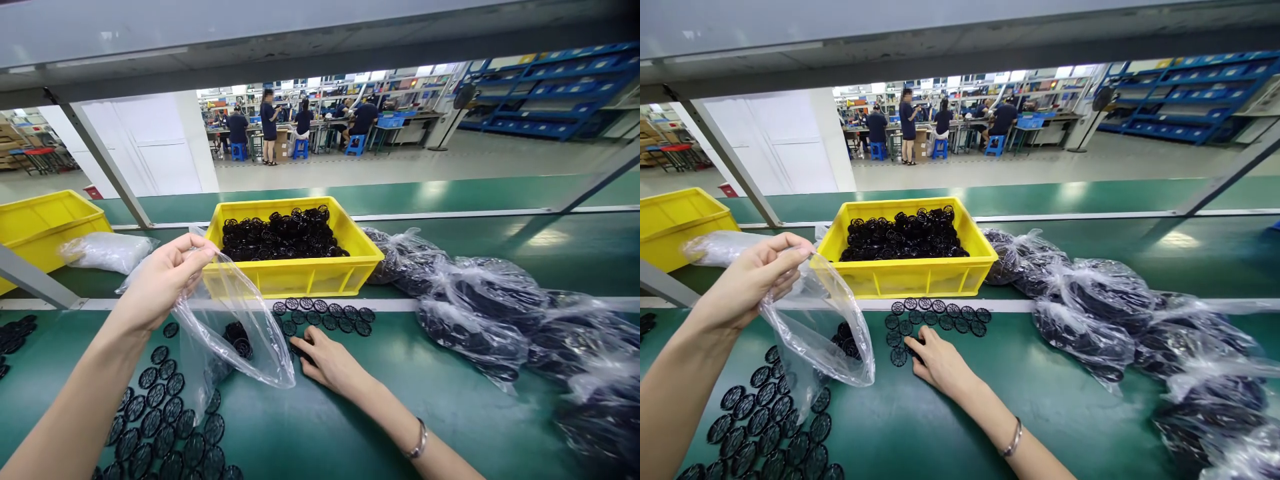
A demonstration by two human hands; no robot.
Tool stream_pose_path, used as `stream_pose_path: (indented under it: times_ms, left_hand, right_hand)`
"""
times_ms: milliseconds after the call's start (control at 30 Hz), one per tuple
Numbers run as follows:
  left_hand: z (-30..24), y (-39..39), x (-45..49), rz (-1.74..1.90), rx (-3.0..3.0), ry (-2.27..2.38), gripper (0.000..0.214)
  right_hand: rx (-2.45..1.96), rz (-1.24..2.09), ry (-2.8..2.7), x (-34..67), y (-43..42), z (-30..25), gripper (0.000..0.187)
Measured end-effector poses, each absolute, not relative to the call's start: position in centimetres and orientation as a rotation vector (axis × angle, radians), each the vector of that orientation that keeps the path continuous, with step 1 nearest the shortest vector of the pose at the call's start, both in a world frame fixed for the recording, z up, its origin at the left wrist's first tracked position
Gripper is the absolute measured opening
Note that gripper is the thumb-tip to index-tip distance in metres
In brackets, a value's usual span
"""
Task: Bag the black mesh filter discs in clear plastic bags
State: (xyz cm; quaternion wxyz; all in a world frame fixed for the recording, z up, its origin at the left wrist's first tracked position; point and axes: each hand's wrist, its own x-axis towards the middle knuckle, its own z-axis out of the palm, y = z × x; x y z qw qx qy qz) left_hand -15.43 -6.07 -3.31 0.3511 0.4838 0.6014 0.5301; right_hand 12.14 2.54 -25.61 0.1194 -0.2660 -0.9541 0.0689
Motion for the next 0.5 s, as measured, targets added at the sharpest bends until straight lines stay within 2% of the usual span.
stream_pose_path:
  times_ms: [200,333,500]
  left_hand:
    - [-3.3,-6.4,-15.7,1.381,1.234,1.579,0.022]
    - [-3.3,-6.3,-15.4,1.378,1.239,1.579,0.022]
    - [-3.4,-6.4,-15.7,1.385,1.227,1.578,0.024]
  right_hand:
    - [-0.906,0.184,-2.761,12.1,1.7,-27.0,0.012]
    - [-0.823,0.32,-2.71,10.9,0.8,-26.5,0.022]
    - [-0.814,0.277,-2.767,9.8,-0.6,-27.0,0.029]
